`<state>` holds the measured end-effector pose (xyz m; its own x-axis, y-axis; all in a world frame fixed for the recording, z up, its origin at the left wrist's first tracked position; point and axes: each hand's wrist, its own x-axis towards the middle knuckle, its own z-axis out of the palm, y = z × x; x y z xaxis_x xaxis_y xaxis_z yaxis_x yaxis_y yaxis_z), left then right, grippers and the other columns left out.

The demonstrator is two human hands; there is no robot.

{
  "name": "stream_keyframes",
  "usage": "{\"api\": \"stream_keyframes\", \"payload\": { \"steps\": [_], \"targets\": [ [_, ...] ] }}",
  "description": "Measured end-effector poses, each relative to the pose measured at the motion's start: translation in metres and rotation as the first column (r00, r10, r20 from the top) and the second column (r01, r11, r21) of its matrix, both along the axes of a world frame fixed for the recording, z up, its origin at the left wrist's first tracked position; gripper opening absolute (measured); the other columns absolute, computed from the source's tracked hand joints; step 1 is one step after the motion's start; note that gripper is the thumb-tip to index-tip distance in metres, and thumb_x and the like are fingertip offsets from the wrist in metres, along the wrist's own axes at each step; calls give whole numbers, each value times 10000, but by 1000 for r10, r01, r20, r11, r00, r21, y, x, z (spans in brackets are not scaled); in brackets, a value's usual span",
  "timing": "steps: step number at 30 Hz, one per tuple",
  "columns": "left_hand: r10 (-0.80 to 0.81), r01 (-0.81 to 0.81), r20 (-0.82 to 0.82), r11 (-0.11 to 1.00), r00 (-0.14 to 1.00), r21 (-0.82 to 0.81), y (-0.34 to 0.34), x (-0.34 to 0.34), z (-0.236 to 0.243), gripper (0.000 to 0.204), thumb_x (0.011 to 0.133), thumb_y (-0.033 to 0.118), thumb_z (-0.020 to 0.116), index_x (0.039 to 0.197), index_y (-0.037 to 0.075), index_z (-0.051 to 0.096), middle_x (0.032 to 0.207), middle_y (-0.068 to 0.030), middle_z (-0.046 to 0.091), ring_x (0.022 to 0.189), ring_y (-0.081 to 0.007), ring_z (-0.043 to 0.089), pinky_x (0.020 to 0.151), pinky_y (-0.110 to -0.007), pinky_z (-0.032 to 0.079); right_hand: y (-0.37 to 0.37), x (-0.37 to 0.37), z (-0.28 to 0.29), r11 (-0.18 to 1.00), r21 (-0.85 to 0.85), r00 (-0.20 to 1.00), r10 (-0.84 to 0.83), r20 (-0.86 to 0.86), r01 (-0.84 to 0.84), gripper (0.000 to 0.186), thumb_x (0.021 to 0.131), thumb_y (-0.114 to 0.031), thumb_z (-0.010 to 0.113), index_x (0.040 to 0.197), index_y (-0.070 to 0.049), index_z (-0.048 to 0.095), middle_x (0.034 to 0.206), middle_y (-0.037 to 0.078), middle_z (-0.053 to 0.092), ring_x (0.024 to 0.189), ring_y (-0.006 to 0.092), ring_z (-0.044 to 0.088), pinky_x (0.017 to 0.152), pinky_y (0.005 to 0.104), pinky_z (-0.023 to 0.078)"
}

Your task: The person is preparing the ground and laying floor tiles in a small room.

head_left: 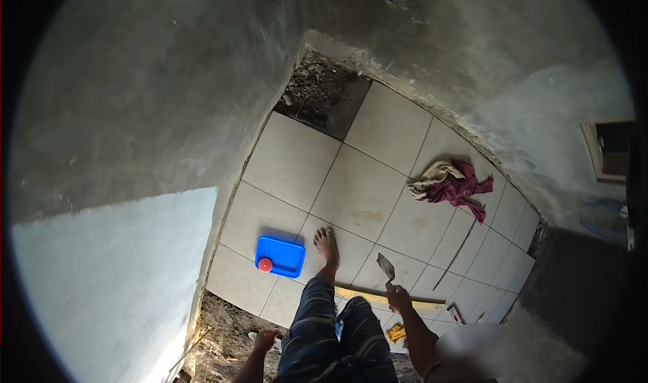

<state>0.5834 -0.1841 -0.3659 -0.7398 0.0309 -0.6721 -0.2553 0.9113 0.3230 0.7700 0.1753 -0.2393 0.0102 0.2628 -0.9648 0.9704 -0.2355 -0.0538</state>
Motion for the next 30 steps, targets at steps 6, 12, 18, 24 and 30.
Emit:
{"api": "stream_keyframes", "payload": {
  "steps": [6,12,18,24,30],
  "targets": [
    [232,-485,520,764,822,425,145,-112,178,459,983,321,658,1282,-22,602,1047,-108,714,892,-157,698,748,-294,554,159,-94,-39,431,621,530,847,-29,-655,275,885,-196,570,1099,-26,594,955,169,625,916,379,684,794,527,569],
    [368,-500,347,721,863,480,251,-168,180,433,979,294,665,1252,-38,620,1019,-125,718,920,-180,689,799,-327,561,259,-291,-67,823,285,749,566,-344,-491,451,868,-250,605,1292,-109,544,944,172,688,897,314,696,784,508,540],
    [394,-448,257,870,882,204,343,-168,137,416,921,227,740,1241,-11,622,1122,-172,718,964,-235,730,829,-351,580,272,-420,-181,386,750,102,912,-397,-537,407,881,-252,647,1220,-26,641,1388,318,491,1334,527,424,1129,502,401],
    [380,-356,0,867,925,348,432,-276,4,586,858,348,794,1320,55,585,1172,-161,703,975,-311,720,804,-412,573,253,-499,-237,661,573,460,750,-476,-484,556,959,-281,553,1470,-76,473,948,314,663,897,471,657,783,545,526],
    [-47,-65,-455,971,889,-228,372,-383,-224,934,915,569,632,1602,100,209,1631,-247,233,1508,-417,235,1191,-588,230,209,-485,-253,606,520,440,795,-417,-602,601,954,-220,601,1495,-29,424,1048,324,651,956,483,647,819,533,527]
  ]
}}
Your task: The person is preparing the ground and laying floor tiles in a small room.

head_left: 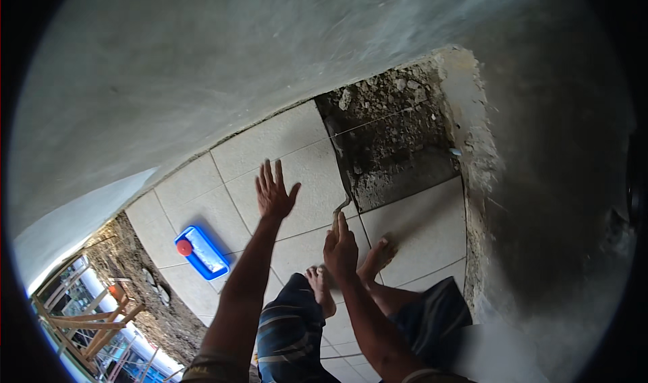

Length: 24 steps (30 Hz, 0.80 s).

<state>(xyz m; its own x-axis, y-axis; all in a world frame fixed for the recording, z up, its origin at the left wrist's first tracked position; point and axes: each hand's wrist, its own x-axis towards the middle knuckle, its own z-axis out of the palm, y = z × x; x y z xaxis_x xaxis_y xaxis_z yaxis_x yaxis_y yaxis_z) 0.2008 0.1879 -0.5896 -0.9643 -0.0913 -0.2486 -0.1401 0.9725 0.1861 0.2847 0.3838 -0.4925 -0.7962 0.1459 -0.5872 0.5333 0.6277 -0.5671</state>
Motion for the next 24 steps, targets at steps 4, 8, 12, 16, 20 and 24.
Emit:
{"api": "stream_keyframes", "payload": {
  "steps": [4,8,12,16,20,24],
  "targets": [
    [-19,19,-103,1000,994,5,-23,-33,-60,971,905,635,592,1624,147,160,1664,-232,145,1546,-395,129,1207,-634,111,-2,-14,-31,1000,11,997,27,-73,-27,599,956,-206,594,1511,-65,420,1046,318,646,962,477,655,841,514,543],
    [-7,11,-62,998,998,58,8,-43,-76,993,881,672,574,1631,178,150,1683,-195,101,1560,-378,71,1222,-617,44,45,-98,-101,936,-249,969,-241,56,247,594,969,-226,617,1481,12,430,1305,306,607,1169,437,631,983,429,508],
    [19,-18,-70,1000,997,5,-24,-30,-75,1023,854,697,581,1633,194,147,1690,-167,100,1564,-356,70,1230,-597,26,53,-98,-36,839,-351,892,-301,338,416,589,977,-273,624,1478,-13,458,1248,281,648,1180,389,640,961,472,506],
    [13,-10,-86,1000,996,28,-13,-33,-73,1006,871,690,567,1636,203,131,1692,-162,99,1569,-332,68,1234,-584,25,73,-24,-34,994,-65,942,58,-330,-84,585,991,-298,611,1519,-110,443,1099,183,708,965,269,696,805,405,565],
    [28,-26,-90,1000,996,15,-23,-32,-74,1000,877,699,545,1637,205,123,1694,-158,90,1572,-324,52,1237,-579,15,38,3,5,980,127,980,167,-111,-152,576,981,-282,607,1482,-35,467,1231,275,659,1178,414,634,985,456,496],
    [18,-17,-56,1000,998,6,-15,-34,-72,996,890,733,485,1640,200,103,1701,-150,52,1574,-322,18,1238,-574,-14,37,-1,-3,996,4,978,91,-189,-92,558,975,-259,611,1473,-47,474,1225,292,651,1172,450,618,999,438,496]
  ]
}}
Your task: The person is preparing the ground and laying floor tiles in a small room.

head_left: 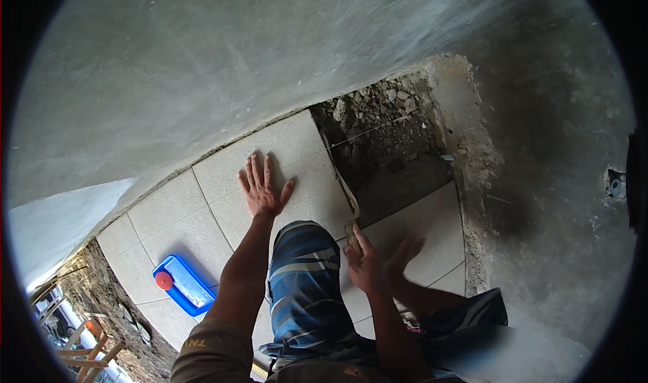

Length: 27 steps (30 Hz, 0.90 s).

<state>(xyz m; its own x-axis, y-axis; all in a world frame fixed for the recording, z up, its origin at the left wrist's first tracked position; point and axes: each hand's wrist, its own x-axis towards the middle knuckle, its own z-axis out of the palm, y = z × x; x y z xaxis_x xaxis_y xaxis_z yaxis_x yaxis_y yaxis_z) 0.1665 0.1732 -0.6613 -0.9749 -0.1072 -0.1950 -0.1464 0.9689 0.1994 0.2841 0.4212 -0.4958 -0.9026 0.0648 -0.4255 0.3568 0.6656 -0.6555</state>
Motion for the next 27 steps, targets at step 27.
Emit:
{"api": "stream_keyframes", "payload": {
  "steps": [27],
  "targets": [
    [1,-1,11,1000,1000,-12,-4,-3,-4,1000,857,735,526,1626,189,192,1686,-176,124,1570,-342,51,1230,-592,-17,11,-92,31,952,-295,994,-61,91,85,588,985,-283,602,1470,13,452,1339,286,597,1245,392,602,1025,414,476]
  ]
}}
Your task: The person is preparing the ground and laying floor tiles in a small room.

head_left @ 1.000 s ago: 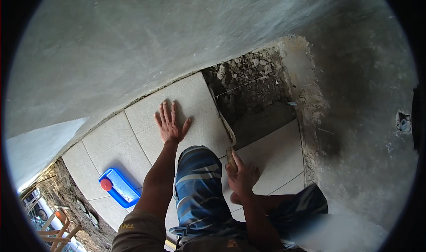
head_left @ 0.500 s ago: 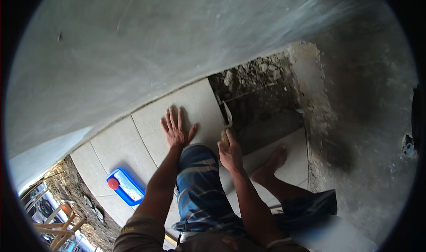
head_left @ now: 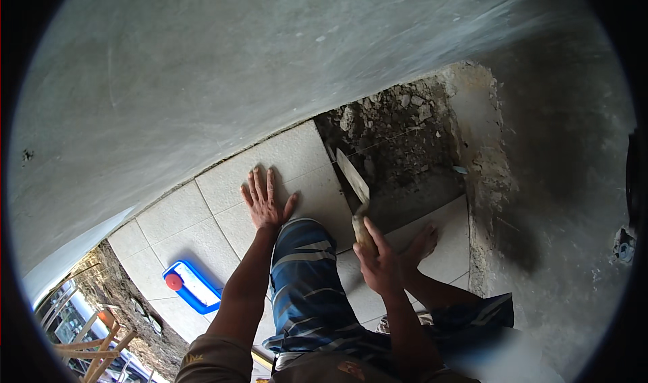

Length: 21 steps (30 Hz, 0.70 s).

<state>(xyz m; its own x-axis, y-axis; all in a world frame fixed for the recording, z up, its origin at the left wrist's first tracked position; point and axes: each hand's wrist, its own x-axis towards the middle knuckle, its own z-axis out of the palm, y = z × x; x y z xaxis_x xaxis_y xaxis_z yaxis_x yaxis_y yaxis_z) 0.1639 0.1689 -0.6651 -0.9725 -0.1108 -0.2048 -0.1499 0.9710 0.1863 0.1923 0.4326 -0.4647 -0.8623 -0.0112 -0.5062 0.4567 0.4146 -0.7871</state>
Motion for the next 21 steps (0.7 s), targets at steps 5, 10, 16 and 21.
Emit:
{"api": "stream_keyframes", "payload": {
  "steps": [5,10,16,21],
  "targets": [
    [5,-5,1,1000,1000,15,2,2,-5,996,857,719,539,1626,194,187,1687,-175,124,1570,-344,54,1227,-598,-17,-16,-34,-27,999,26,999,34,19,-35,577,989,-285,596,1480,-20,451,1347,277,590,1234,413,599,1026,422,477],
    [-6,6,-5,1000,1000,-9,-4,5,-7,1007,858,715,544,1631,192,166,1686,-177,116,1571,-347,31,1229,-592,-14,-23,-47,-18,989,44,988,139,63,-142,575,984,-260,587,1481,-12,437,1331,290,588,1224,449,581,1025,447,474],
    [-5,5,4,1000,1000,5,1,7,-1,1017,858,726,533,1631,181,162,1690,-182,98,1570,-352,27,1227,-597,-23,-41,-67,-45,990,103,994,89,63,-95,619,961,-310,629,1463,10,459,1315,298,601,1227,404,601,1028,418,470],
    [7,-7,-4,1000,1000,-3,2,-1,-7,1018,854,735,528,1629,179,174,1690,-180,100,1570,-347,34,1227,-599,-18,-58,-92,-74,979,176,993,88,83,-101,578,960,-283,627,1431,23,492,1329,301,592,1243,403,591,1043,408,468]
  ]
}}
